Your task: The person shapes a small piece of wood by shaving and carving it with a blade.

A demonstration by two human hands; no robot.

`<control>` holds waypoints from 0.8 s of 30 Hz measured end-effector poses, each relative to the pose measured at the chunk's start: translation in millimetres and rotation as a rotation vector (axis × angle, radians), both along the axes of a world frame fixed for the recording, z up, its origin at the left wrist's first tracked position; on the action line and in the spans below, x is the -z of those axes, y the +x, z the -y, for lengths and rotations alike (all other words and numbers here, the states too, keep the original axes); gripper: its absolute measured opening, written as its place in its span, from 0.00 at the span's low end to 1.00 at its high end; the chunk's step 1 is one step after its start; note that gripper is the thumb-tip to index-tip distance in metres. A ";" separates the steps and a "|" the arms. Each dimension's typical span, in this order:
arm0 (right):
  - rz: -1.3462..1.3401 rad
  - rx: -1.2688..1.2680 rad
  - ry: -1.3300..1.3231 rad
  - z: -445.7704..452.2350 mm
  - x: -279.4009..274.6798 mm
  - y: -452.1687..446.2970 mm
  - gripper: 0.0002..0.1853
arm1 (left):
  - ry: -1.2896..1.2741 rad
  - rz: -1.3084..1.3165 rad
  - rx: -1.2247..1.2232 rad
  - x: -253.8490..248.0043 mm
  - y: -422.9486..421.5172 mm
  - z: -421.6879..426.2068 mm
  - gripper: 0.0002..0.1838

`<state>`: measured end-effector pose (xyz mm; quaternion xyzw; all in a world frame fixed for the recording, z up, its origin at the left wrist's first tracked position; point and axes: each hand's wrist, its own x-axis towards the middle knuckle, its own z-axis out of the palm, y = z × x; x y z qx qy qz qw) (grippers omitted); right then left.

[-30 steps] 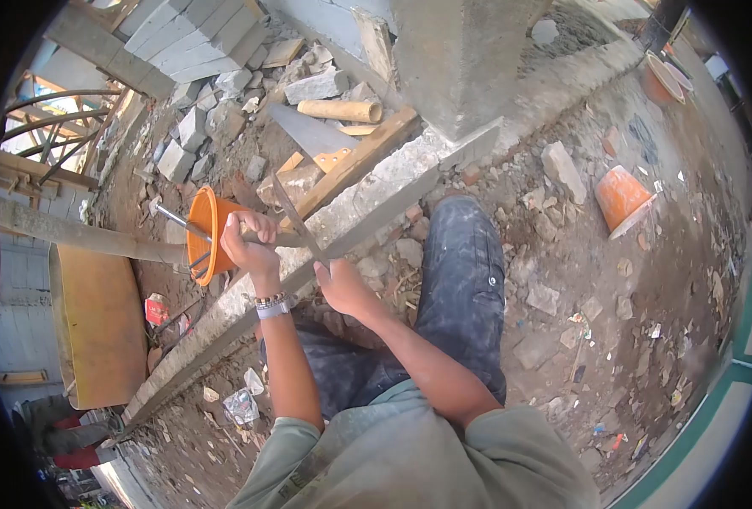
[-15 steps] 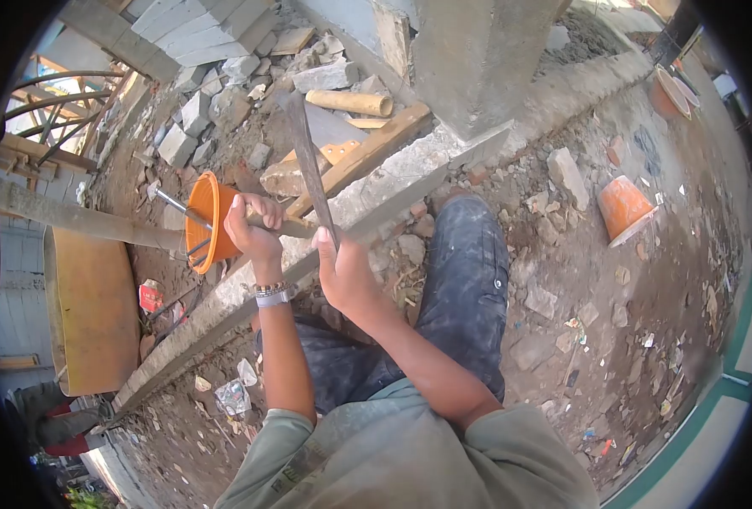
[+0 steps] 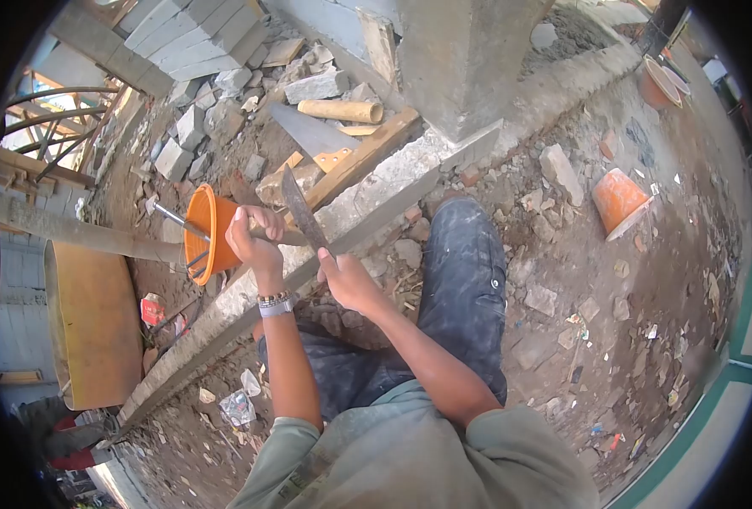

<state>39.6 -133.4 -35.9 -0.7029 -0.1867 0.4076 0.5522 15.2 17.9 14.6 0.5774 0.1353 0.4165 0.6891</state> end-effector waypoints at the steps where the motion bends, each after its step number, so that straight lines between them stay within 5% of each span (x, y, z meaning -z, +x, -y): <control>1: -0.145 0.005 0.046 2.3 -4.2 -0.1 0.33 | 0.005 0.008 -0.015 -0.5 -1.2 0.5 0.21; 3: -0.432 0.012 0.123 10.2 -13.4 4.1 0.32 | 0.000 0.024 -0.051 2.1 -4.1 3.2 0.21; 9: 0.304 0.300 0.395 4.6 -55.8 2.8 0.30 | -0.038 0.009 -0.022 0.1 0.9 -4.8 0.22; 15: 0.338 0.003 -0.336 -8.0 3.4 -18.4 0.28 | -0.029 0.027 -0.007 1.9 2.0 -4.7 0.21; 24: 0.146 -0.025 0.037 -3.4 28.2 -3.3 0.31 | -0.030 -0.028 -0.041 -2.4 8.5 -1.8 0.22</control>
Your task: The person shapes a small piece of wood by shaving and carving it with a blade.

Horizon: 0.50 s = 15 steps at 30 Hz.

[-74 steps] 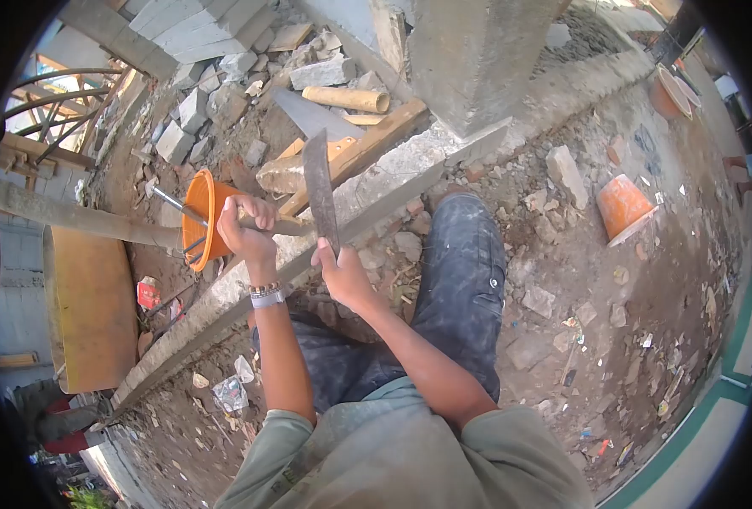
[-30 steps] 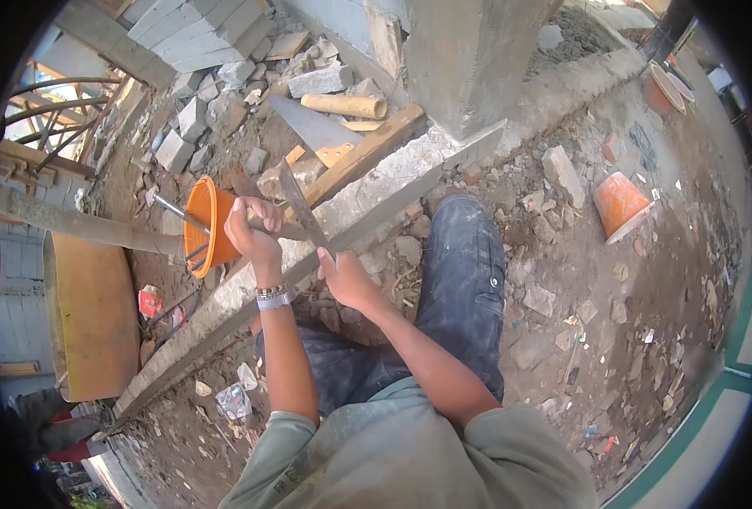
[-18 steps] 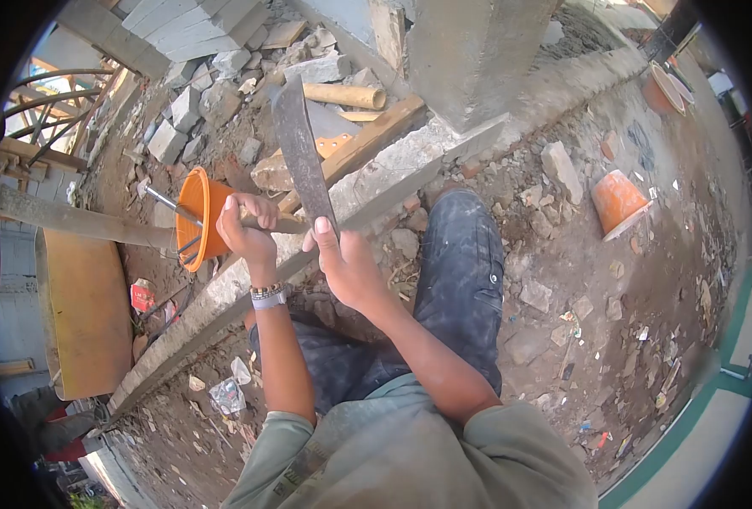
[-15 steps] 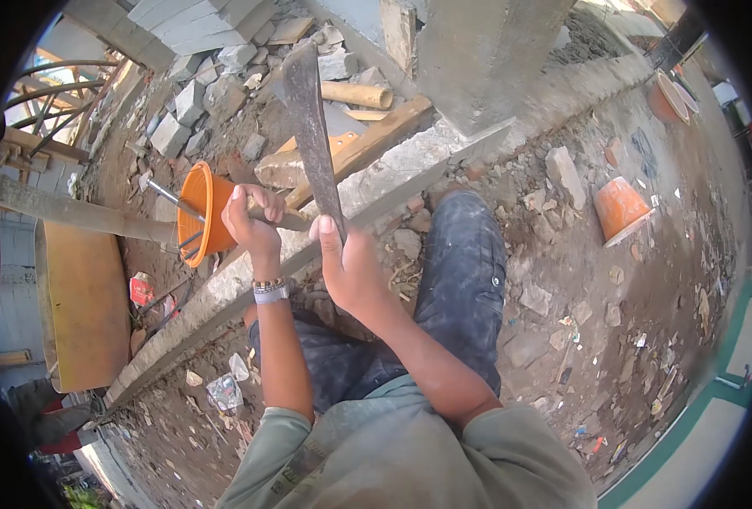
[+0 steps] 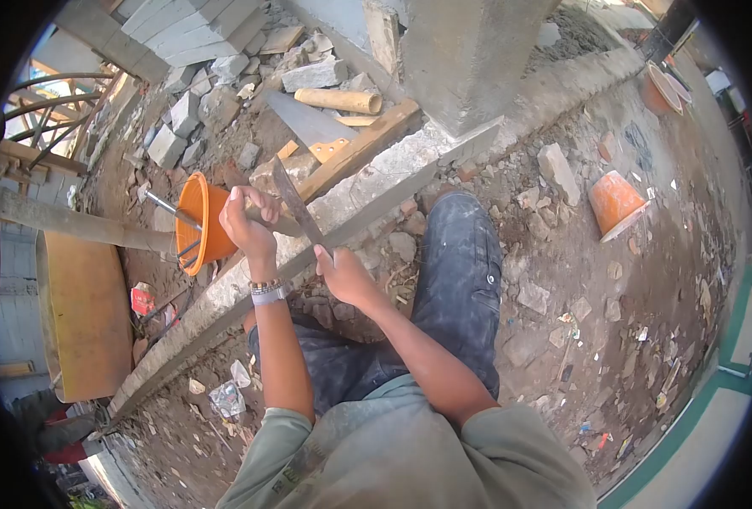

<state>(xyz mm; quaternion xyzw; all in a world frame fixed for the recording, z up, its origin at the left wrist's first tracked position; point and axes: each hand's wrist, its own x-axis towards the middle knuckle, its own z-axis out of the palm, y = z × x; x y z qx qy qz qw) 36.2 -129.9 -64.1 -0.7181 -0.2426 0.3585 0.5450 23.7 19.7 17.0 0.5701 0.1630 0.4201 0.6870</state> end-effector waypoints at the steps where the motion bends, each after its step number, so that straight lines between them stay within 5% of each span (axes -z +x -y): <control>1: -0.007 0.002 0.029 1.2 -0.9 3.7 0.31 | -0.006 -0.002 0.007 -0.4 3.0 1.2 0.22; 4: -0.389 -0.059 -0.152 5.7 -16.5 15.7 0.31 | 0.006 0.014 0.039 2.6 0.7 -3.0 0.22; 10: 0.202 0.136 0.187 7.3 -41.5 -1.7 0.30 | -0.031 0.049 0.042 5.9 -6.5 -9.5 0.21; 15: 0.211 0.191 0.128 3.8 -70.3 -10.4 0.25 | -0.033 0.038 0.030 2.2 -4.4 -7.5 0.22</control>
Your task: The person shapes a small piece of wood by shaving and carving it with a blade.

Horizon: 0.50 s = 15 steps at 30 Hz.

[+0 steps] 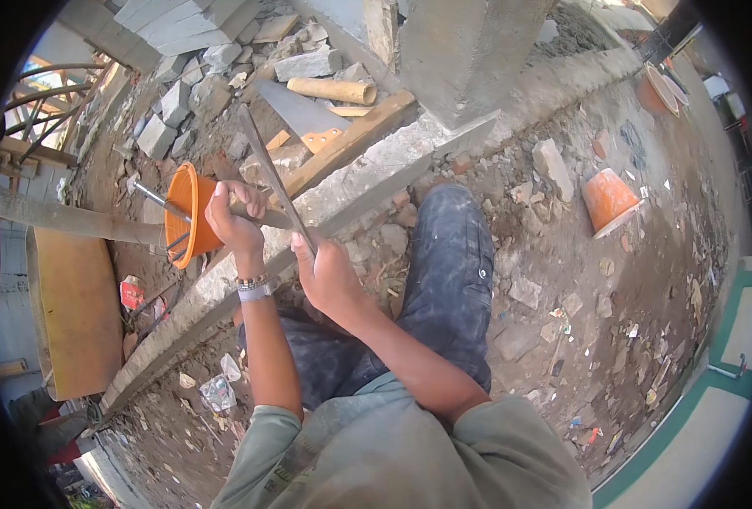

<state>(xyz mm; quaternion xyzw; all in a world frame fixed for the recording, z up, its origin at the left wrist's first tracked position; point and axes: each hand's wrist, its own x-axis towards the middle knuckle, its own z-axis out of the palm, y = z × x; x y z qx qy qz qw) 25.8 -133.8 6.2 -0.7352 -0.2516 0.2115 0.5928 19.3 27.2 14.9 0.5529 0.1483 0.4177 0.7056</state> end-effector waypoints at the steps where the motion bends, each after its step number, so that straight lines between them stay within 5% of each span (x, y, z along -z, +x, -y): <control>1: -0.004 -0.024 -0.136 -3.3 15.0 -0.5 0.25 | 0.009 -0.009 0.002 0.4 -0.5 0.1 0.21; 5: 0.030 -0.078 -0.434 -8.3 68.5 -3.5 0.26 | 0.030 0.005 0.024 3.2 -1.8 -0.4 0.21; 8: -0.017 -0.097 -0.389 -9.6 84.8 -4.0 0.27 | 0.004 0.000 0.026 2.4 -2.5 -0.1 0.21; 14: -0.956 -0.299 -0.045 0.4 81.1 23.3 0.31 | 0.020 0.000 0.016 0.4 -1.5 0.3 0.21; 15: -0.871 -0.266 -0.032 0.8 75.2 23.2 0.31 | 0.012 0.009 0.024 0.4 -0.9 -0.1 0.21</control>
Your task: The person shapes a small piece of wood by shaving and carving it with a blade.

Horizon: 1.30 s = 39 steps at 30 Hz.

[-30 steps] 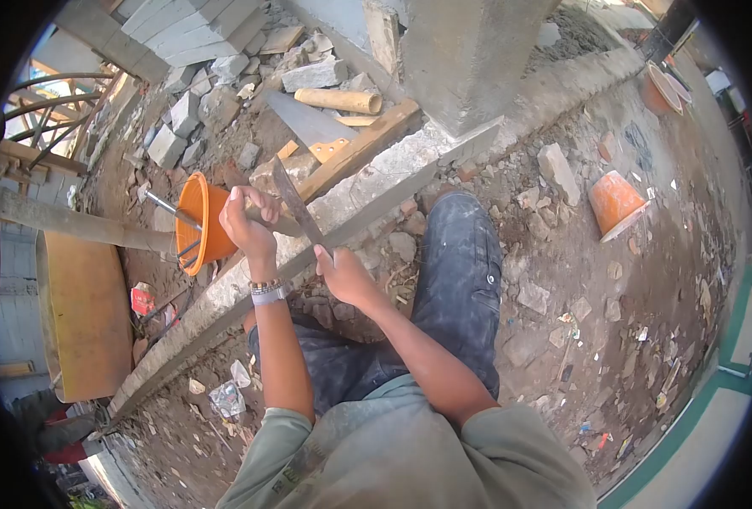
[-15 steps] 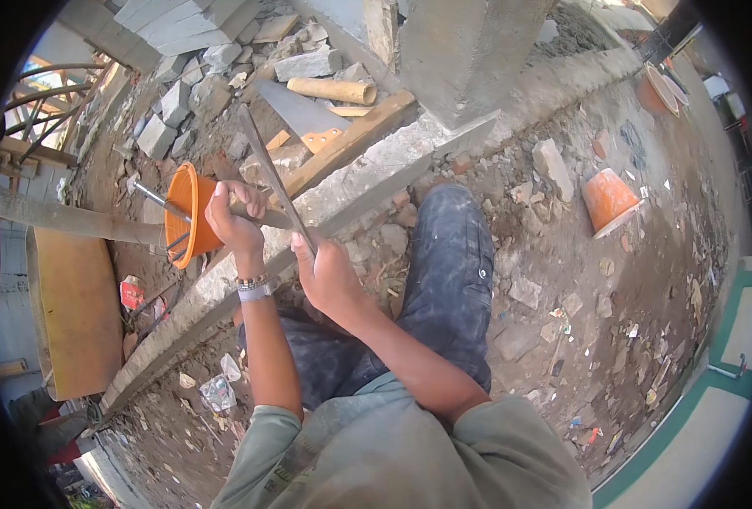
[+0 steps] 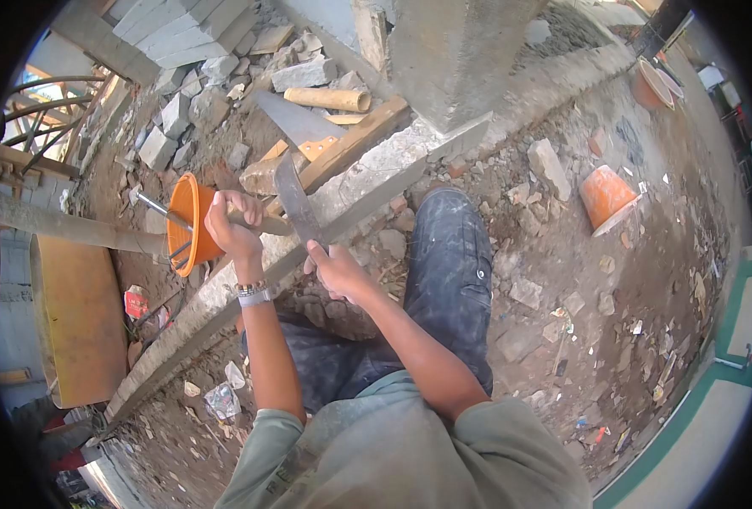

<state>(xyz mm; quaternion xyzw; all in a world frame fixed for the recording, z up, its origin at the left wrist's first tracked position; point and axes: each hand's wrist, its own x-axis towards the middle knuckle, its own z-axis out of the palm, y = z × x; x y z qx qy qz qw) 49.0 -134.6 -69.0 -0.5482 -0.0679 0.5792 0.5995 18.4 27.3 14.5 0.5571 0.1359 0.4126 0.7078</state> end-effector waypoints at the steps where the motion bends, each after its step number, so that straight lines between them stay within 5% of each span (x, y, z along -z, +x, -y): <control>1: 0.082 0.033 0.007 1.6 -12.6 -1.6 0.31 | -0.009 0.007 0.005 0.6 -0.2 0.0 0.21; 8: 0.756 0.498 0.329 -9.0 -72.7 -11.3 0.30 | -0.026 0.011 -0.010 -0.4 0.4 -0.5 0.22; 11: 0.867 0.502 0.113 -12.2 -43.8 -23.3 0.28 | -0.023 0.021 -0.009 0.0 0.9 -1.0 0.22; 14: 0.778 0.010 -0.161 -16.5 37.6 -23.2 0.28 | 0.012 -0.004 0.011 2.8 -2.3 -3.0 0.21; 17: 0.838 0.041 -0.132 -11.6 16.0 -20.1 0.28 | 0.013 -0.006 -0.022 1.8 -0.5 -1.4 0.21; 23: -0.391 0.019 0.110 4.3 -4.4 11.7 0.27 | -0.019 0.052 -0.008 3.2 1.4 -2.2 0.22; 31: 0.713 0.592 0.327 0.0 -81.9 -2.4 0.27 | -0.001 -0.009 -0.015 -0.8 -0.7 0.1 0.21; 35: 0.865 0.410 0.087 -17.8 11.8 -35.6 0.27 | -0.009 0.001 -0.008 3.9 -3.2 -1.6 0.21; 39: 0.417 0.018 -0.052 -9.7 31.0 -27.3 0.27 | -0.026 0.014 -0.004 4.1 -0.8 -2.2 0.21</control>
